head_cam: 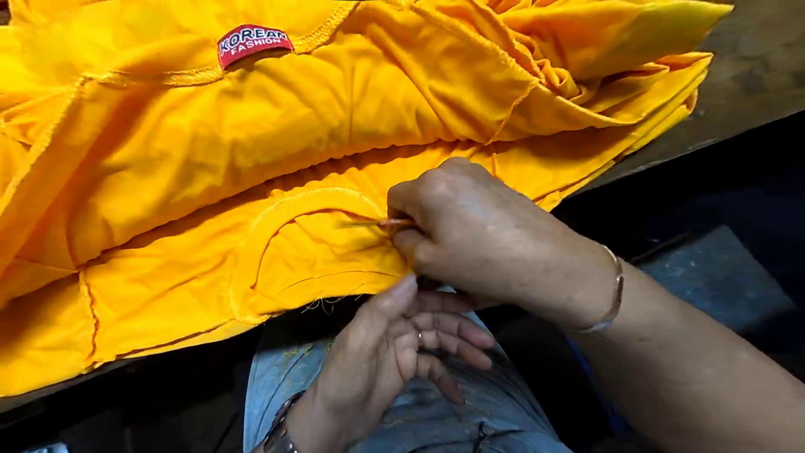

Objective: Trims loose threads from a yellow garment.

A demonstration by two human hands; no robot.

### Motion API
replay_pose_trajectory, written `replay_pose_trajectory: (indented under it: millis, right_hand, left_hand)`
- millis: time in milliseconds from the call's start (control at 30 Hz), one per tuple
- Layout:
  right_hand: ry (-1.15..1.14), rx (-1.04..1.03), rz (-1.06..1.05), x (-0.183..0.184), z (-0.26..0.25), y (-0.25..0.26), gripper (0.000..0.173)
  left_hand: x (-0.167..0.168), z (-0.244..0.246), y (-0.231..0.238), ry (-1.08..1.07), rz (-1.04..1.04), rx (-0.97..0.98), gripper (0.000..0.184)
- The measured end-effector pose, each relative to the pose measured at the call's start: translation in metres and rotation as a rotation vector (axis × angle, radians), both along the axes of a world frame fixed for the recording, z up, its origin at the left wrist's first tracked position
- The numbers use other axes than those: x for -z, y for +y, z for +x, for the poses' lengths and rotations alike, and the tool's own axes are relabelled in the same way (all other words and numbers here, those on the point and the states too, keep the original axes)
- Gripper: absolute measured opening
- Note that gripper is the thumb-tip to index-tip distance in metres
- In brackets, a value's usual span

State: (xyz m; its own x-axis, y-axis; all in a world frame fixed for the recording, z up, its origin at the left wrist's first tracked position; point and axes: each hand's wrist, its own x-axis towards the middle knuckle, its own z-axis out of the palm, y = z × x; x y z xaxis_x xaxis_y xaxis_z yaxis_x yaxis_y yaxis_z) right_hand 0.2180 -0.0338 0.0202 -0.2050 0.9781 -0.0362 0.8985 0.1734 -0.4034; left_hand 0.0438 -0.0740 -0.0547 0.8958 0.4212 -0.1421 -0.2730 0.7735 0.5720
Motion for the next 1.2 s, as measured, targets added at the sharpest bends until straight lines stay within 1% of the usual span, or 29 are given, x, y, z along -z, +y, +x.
replay_pose_trajectory:
  millis: [33,67,100,167,233,300,367,467,533,600,667,733,767,833,900,967,1000,1033,1100,1200]
  right_hand:
    - [0.081,0.012,0.010,0.000,0.005,0.000,0.015]
    - [0.182,0.020,0.037,0.000,0.010,0.000,0.014]
    - [0.310,0.020,0.062,0.000,0.015,-0.002,0.013]
    - [0.567,0.009,0.094,-0.003,0.024,-0.008,0.011]
    - [0.753,0.021,0.128,-0.001,0.030,-0.013,0.010]
    - [0.892,0.070,0.135,0.004,0.035,-0.020,0.011]
    - [0.946,0.118,0.162,0.012,0.039,-0.028,0.008]
    - [0.918,0.159,0.213,0.023,0.037,-0.039,0.006]
    - [0.961,0.194,0.202,0.031,0.031,-0.046,0.007]
    - [1.018,0.241,0.161,0.038,0.024,-0.051,0.007]
    - [1.057,0.276,0.142,0.044,0.018,-0.054,0.008]
    - [1.035,0.287,0.176,0.047,0.015,-0.056,0.008]
    - [1.011,0.280,0.209,0.047,0.014,-0.057,0.008]
    - [0.945,0.244,0.294,0.044,0.016,-0.056,0.011]
    - [0.876,0.188,0.375,0.038,0.021,-0.055,0.022]
    - [0.831,0.076,0.442,0.033,0.026,-0.052,0.033]
    - [0.796,0.013,0.476,0.032,0.028,-0.050,0.035]
    - [0.751,-0.047,0.503,0.032,0.029,-0.047,0.034]
    - [0.635,-0.119,0.570,0.033,0.031,-0.044,0.027]
    - [0.466,-0.143,0.689,0.034,0.029,-0.043,0.015]
  left_hand:
    - [0.002,0.003,0.003,-0.056,-0.064,-0.005,0.084]
    - [0.002,0.005,0.006,-0.100,-0.119,-0.020,0.087]
    - [0.001,0.008,0.008,-0.132,-0.167,-0.043,0.086]
    - [-0.004,0.012,0.011,-0.147,-0.250,-0.099,0.078]
    - [-0.009,0.013,0.012,-0.155,-0.287,-0.182,0.064]
    - [-0.016,0.012,0.013,-0.152,-0.276,-0.307,0.051]
    - [-0.020,0.010,0.011,-0.155,-0.280,-0.466,0.045]
    - [-0.024,0.007,0.012,-0.169,-0.267,-0.607,0.047]
    - [-0.026,0.006,0.013,-0.197,-0.279,-0.635,0.047]
    - [-0.025,0.007,0.013,-0.197,-0.249,-0.644,0.042]
    - [-0.022,0.009,0.013,-0.147,-0.191,-0.702,0.032]
    - [-0.022,0.012,0.012,-0.048,-0.099,-0.772,0.025]
    - [-0.023,0.014,0.012,0.009,-0.046,-0.805,0.024]
    - [-0.025,0.017,0.012,0.088,0.037,-0.854,0.028]
    - [-0.026,0.017,0.012,0.129,0.109,-0.888,0.029]
    - [-0.025,0.018,0.011,0.145,0.169,-0.906,0.028]
    - [-0.025,0.017,0.011,0.158,0.199,-0.914,0.027]
    - [-0.024,0.017,0.010,0.170,0.227,-0.912,0.025]
    - [-0.025,0.016,0.008,0.202,0.263,-0.911,0.023]
    - [-0.027,0.014,0.006,0.231,0.247,-0.916,0.019]
